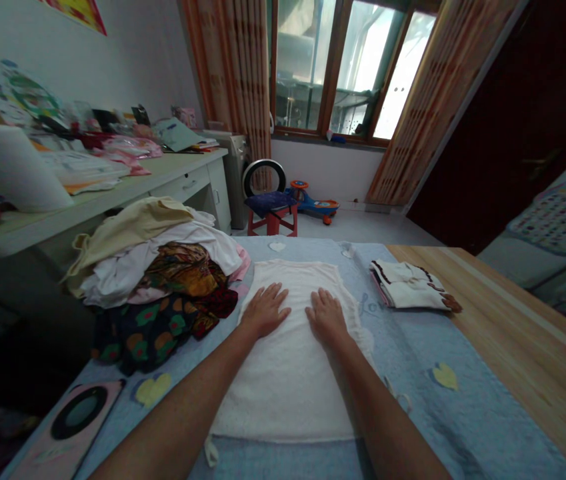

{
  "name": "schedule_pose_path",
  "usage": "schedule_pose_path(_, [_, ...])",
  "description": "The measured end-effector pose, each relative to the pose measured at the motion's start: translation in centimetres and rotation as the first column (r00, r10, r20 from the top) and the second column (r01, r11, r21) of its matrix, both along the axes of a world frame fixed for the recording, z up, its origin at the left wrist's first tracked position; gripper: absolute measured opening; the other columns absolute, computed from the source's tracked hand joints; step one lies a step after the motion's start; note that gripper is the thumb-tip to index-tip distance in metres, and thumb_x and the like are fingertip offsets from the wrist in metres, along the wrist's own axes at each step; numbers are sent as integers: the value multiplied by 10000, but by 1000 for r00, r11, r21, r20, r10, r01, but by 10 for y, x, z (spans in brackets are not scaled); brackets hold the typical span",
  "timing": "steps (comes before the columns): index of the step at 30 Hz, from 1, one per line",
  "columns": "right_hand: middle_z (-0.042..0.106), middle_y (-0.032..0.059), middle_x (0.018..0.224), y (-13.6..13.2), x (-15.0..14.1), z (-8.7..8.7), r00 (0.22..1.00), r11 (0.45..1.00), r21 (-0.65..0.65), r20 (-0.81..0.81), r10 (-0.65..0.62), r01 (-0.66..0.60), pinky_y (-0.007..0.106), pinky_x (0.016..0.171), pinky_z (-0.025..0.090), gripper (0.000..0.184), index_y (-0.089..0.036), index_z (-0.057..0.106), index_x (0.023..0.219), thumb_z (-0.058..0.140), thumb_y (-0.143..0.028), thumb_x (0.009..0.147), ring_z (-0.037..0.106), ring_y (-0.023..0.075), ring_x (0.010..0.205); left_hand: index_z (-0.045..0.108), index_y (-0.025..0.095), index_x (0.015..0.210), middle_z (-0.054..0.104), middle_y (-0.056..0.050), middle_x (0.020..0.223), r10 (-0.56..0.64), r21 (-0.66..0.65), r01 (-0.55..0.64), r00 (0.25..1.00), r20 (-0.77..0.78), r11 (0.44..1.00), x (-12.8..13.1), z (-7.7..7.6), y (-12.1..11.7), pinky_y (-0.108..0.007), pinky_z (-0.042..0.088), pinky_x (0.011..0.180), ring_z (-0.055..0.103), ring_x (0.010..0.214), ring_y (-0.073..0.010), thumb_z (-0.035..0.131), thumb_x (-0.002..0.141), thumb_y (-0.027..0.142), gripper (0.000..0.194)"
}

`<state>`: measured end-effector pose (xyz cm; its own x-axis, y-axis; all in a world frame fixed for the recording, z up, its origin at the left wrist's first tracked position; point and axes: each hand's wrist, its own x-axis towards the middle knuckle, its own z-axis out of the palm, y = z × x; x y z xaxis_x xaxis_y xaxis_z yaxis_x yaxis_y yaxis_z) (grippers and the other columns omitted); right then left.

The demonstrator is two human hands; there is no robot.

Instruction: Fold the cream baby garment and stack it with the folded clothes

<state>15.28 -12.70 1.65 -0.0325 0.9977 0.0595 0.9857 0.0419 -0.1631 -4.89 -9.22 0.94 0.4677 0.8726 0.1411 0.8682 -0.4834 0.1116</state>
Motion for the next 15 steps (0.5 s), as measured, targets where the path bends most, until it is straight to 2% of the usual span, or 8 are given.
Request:
schedule_pose_path(4, [315, 166, 1558, -7, 20, -1, 991, 993, 15, 53, -119, 119, 450, 1142, 177, 555, -174, 414, 1457, 413, -440, 970, 256, 299, 1440, 433, 221, 1444, 354, -94, 1557, -5, 3, 5, 1000, -6, 1000, 0, 1, 1, -442, 205, 1181, 280, 1450, -251, 387, 964, 477, 545])
schedule_pose_path(10, [329, 202, 1540, -11, 30, -6, 984, 985, 55, 67, -168, 164, 425, 1145, 174, 553, -135, 432, 1441, 403, -426, 972, 253, 298, 1442, 442, 229, 1441, 370, -87, 1549, -10, 16, 10, 1000, -30, 1000, -1, 1, 2, -449, 216, 1172, 282, 1445, -286, 384, 963, 487, 546])
schedule_pose_path(15, [342, 197, 1535, -11, 28, -6, 984, 983, 74, 50, -169, 165, 428, 1147, 176, 545, -139, 444, 1434, 411, -417, 966, 263, 305, 1435, 441, 231, 1441, 368, -108, 1547, 126, -6, -127, 990, -63, 992, 13, 6, -7, -508, 276, 1131, 319, 1423, -320, 393, 962, 425, 519])
